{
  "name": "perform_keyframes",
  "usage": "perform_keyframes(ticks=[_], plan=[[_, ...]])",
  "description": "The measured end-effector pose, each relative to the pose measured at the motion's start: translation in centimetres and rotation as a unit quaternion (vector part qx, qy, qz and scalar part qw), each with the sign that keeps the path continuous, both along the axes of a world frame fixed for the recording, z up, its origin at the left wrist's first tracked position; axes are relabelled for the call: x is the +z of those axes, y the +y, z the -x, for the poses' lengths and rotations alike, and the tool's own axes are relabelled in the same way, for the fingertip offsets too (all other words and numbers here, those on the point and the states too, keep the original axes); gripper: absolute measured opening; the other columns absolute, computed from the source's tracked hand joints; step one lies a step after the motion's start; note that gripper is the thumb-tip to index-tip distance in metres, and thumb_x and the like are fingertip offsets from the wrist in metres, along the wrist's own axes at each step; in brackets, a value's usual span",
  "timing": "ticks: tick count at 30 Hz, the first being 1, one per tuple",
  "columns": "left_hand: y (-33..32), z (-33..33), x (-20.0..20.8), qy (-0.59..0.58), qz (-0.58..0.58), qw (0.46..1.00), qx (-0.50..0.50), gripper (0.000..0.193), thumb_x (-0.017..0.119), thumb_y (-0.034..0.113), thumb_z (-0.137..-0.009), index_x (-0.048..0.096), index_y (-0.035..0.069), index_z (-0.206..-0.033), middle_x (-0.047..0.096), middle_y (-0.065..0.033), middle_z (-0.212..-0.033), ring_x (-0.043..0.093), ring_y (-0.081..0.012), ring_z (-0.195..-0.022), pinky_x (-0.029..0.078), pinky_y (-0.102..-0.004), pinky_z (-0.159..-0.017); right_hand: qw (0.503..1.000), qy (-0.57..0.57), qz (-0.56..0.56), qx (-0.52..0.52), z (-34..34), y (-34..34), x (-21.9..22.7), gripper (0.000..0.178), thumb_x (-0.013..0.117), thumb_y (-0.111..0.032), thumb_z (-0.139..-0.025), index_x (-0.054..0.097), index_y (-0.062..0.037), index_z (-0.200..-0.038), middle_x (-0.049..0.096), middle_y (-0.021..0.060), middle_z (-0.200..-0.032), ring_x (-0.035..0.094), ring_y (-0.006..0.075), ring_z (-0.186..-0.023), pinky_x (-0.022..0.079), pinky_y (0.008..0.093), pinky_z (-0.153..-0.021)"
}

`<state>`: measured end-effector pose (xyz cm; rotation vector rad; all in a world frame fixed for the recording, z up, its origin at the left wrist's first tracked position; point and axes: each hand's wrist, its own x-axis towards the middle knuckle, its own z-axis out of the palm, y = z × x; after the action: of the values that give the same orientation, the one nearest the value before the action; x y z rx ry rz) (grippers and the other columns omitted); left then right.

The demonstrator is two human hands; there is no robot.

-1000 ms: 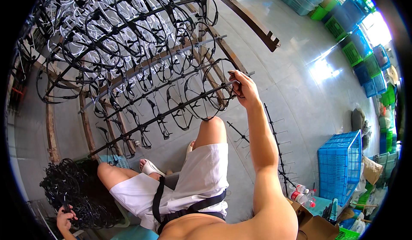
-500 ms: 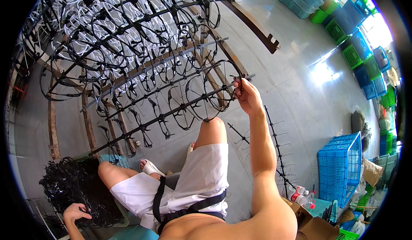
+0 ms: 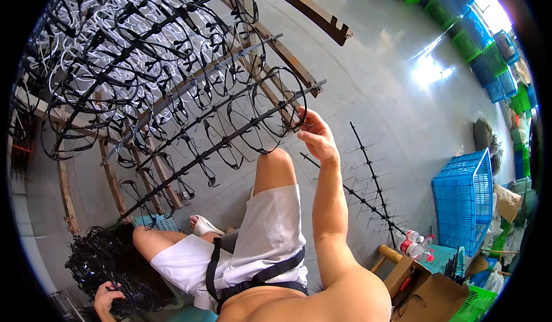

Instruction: The person repeatedly picks up black wire loops from a green basket and attaches them to a metal rack structure. They manipulate the wires with both hands, hooking them onto horizontal bars of the rack.

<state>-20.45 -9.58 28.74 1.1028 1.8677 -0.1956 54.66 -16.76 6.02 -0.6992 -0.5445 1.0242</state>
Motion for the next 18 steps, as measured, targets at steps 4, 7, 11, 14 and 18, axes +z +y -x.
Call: perform_keyframes(ticks=[4, 7, 11, 14, 18], plan=[[0.8, -2.4, 1.3, 0.044, 0.044, 0.996, -0.066, 0.025, 0.066, 0.004, -0.073, 0.062, 0.007, -0.097, 0.062, -0.0007, -0.083, 0.058, -0.0116, -0.074, 0.045, -0.0242, -0.065, 1.0, -0.006, -0.023, -0.006, -0.9, 0.8, -0.9, 0.049, 0.074, 0.0, -0.073, 0.056, -0.0041, -0.119, 0.056, -0.0017, -0.106, 0.05, 0.0092, -0.095, 0.041, 0.0233, -0.082], [0.4, -3.1, 1.6, 0.034, 0.045, 0.998, -0.011, 0.024, 0.066, 0.004, -0.073, 0.061, 0.009, -0.096, 0.061, 0.0016, -0.078, 0.056, -0.0102, -0.066, 0.041, -0.0228, -0.056, 0.998, 0.014, -0.056, 0.014, -1.2, 0.9, -1.5, 0.046, 0.074, -0.003, -0.074, 0.057, -0.0036, -0.116, 0.057, -0.0008, -0.104, 0.051, 0.0103, -0.093, 0.041, 0.0246, -0.083], [0.6, -3.4, 2.2, 0.051, 0.057, 0.997, -0.009, 0.028, 0.068, 0.007, -0.072, 0.061, 0.009, -0.099, 0.062, 0.001, -0.081, 0.058, -0.0104, -0.071, 0.043, -0.023, -0.059, 0.99, 0.062, -0.124, 0.009, -1.1, 0.9, -2.4, 0.033, 0.072, -0.007, -0.076, 0.06, -0.003, -0.107, 0.057, 0.0012, -0.098, 0.051, 0.013, -0.092, 0.041, 0.0284, -0.084], [0.6, -3.9, 3.0, 0.056, 0.054, 0.997, -0.007, 0.03, 0.068, 0.007, -0.071, 0.06, 0.008, -0.1, 0.061, -0.0001, -0.081, 0.058, -0.0115, -0.07, 0.044, -0.0239, -0.058, 0.987, 0.077, -0.143, -0.004, -1.2, 1.1, -2.2, 0.019, 0.068, -0.006, -0.079, 0.061, -0.0027, -0.096, 0.057, 0.0032, -0.09, 0.052, 0.0135, -0.084, 0.043, 0.0304, -0.078], [0.4, -3.8, 3.8, 0.061, 0.046, 0.997, 0.007, 0.033, 0.068, 0.006, -0.069, 0.059, 0.006, -0.101, 0.061, -0.0016, -0.08, 0.058, -0.013, -0.068, 0.045, -0.0252, -0.057, 0.991, 0.076, -0.087, -0.072, -0.3, 1.6, -1.6, 0.01, 0.066, -0.003, -0.081, 0.06, -0.0022, -0.088, 0.055, 0.0029, -0.081, 0.05, 0.0115, -0.069, 0.044, 0.0271, -0.066]])
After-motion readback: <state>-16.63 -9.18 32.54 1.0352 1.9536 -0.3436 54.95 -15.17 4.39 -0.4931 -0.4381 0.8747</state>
